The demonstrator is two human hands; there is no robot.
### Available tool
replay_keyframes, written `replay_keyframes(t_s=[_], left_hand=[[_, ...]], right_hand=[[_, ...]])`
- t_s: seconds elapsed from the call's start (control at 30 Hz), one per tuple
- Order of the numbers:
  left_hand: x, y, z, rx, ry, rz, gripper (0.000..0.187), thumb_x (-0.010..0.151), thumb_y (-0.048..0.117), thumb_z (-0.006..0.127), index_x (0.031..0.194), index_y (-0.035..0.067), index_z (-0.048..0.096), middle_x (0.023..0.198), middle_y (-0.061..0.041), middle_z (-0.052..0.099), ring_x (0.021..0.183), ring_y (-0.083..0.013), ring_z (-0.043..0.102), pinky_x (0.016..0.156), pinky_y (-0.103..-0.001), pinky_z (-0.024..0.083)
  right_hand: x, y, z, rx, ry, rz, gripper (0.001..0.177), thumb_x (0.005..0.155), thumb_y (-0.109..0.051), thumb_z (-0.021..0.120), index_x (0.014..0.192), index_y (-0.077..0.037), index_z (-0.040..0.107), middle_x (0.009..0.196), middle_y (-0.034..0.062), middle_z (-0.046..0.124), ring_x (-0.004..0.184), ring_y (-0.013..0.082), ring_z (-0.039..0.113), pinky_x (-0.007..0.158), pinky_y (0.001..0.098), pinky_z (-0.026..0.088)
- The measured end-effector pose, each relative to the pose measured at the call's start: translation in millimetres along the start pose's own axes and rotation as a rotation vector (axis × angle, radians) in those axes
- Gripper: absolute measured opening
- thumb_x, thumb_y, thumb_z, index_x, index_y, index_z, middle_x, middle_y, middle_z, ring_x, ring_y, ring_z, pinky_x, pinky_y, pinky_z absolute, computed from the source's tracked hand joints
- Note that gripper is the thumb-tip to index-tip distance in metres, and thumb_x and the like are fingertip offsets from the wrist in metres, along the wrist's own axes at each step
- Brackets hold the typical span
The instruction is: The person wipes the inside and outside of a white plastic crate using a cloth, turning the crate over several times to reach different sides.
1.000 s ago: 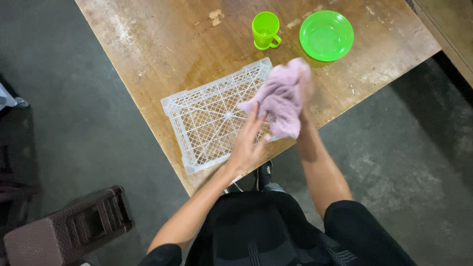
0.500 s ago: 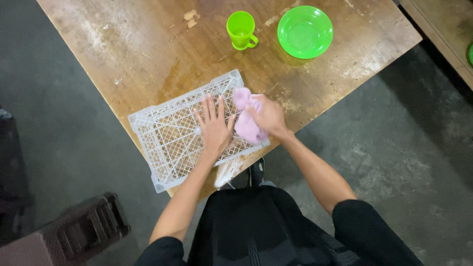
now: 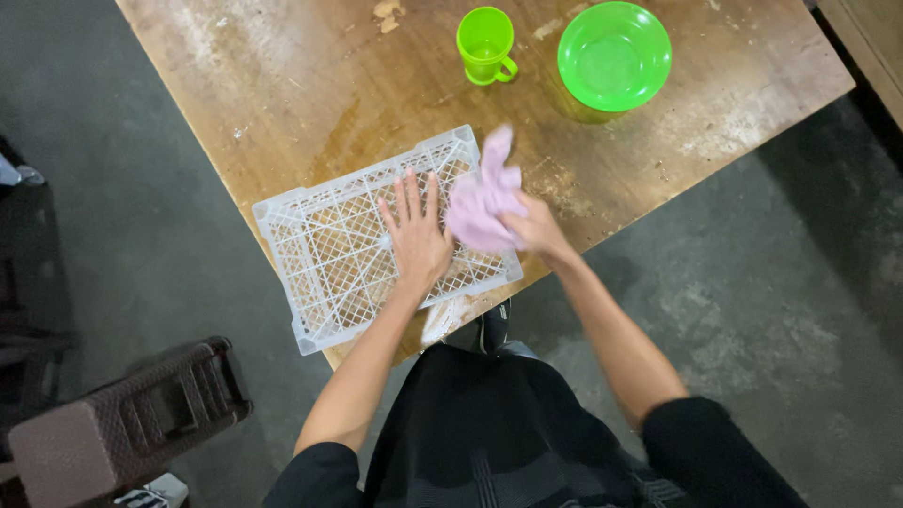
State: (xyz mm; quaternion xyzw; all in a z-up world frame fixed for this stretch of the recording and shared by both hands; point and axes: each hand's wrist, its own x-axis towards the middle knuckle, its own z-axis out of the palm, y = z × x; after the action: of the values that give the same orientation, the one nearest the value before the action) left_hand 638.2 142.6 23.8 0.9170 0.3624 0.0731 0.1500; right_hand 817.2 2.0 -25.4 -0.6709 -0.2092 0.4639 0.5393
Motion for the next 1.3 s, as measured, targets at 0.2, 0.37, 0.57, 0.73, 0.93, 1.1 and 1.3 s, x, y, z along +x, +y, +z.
replay_keyframes(t_s=[0.2,0.37,0.57,0.73,0.93,1.1,1.3], left_hand=[[-1,1,1,-0.024,-0.032,-0.026,0.074,0.104,0.055,0.040,0.164,0.013,0.026,0.171,-0.017,0.006,0.159,-0.0356,0.001,0.124,-0.062,-0.005],[4,1,2,0.001,-0.014,-0.034,0.073,0.105,0.055,0.039,0.164,0.015,0.025,0.171,-0.018,0.006,0.158,-0.0358,0.001,0.123,-0.062,-0.005],[9,-1,5,-0.054,-0.007,-0.087,0.073,0.104,0.057,0.039,0.164,0.017,0.026,0.172,-0.017,0.007,0.159,-0.0342,0.002,0.125,-0.061,-0.004],[17,2,16,-0.089,0.069,-0.123,0.076,0.105,0.053,0.043,0.165,0.011,0.023,0.170,-0.022,0.006,0.159,-0.0358,0.003,0.125,-0.060,-0.004],[45,-18,2,-0.171,0.015,-0.126,0.081,0.099,0.053,0.054,0.162,0.008,0.028,0.171,-0.023,0.016,0.158,-0.0373,0.014,0.125,-0.059,0.005],[56,-117,-61,0.069,0.166,0.055,0.096,0.089,0.068,0.063,0.156,0.004,0.038,0.158,-0.025,0.040,0.147,-0.0371,0.037,0.119,-0.061,0.024],[35,-132,-57,0.037,-0.189,-0.301,0.090,0.085,0.086,0.055,0.108,0.001,0.069,0.099,-0.021,0.074,0.093,-0.0369,0.072,0.086,-0.054,0.052]], right_hand=[[-6,56,-83,-0.021,-0.146,0.124,0.042,0.084,-0.008,0.065,0.126,-0.005,0.068,0.113,0.0036,0.074,0.100,0.0128,0.070,0.088,0.0296,0.058],[54,52,-20,0.416,-0.136,0.015,0.036,0.094,-0.013,0.064,0.130,-0.005,0.062,0.112,0.0031,0.072,0.097,0.0129,0.068,0.083,0.0273,0.057],[-31,34,-9,-0.107,0.125,-0.114,0.031,0.092,-0.015,0.063,0.120,-0.004,0.071,0.098,0.0025,0.071,0.084,0.0096,0.064,0.073,0.0269,0.053],[-116,-29,24,-0.376,0.347,-0.207,0.037,0.085,-0.021,0.068,0.120,-0.009,0.072,0.103,0.0051,0.076,0.095,0.0156,0.073,0.087,0.0310,0.057],[-91,-31,33,-0.926,0.501,-0.723,0.046,0.082,-0.017,0.079,0.126,-0.009,0.071,0.126,0.0167,0.065,0.121,0.0397,0.057,0.102,0.0476,0.045],[-37,-16,-13,-0.798,0.584,-0.806,0.044,0.090,-0.016,0.078,0.131,-0.006,0.065,0.138,0.0209,0.060,0.127,0.0396,0.057,0.109,0.0474,0.047],[12,16,49,0.339,0.966,-0.296,0.050,0.103,-0.026,0.066,0.145,-0.004,0.050,0.118,0.0223,0.062,0.102,0.0326,0.054,0.092,0.0474,0.042]])
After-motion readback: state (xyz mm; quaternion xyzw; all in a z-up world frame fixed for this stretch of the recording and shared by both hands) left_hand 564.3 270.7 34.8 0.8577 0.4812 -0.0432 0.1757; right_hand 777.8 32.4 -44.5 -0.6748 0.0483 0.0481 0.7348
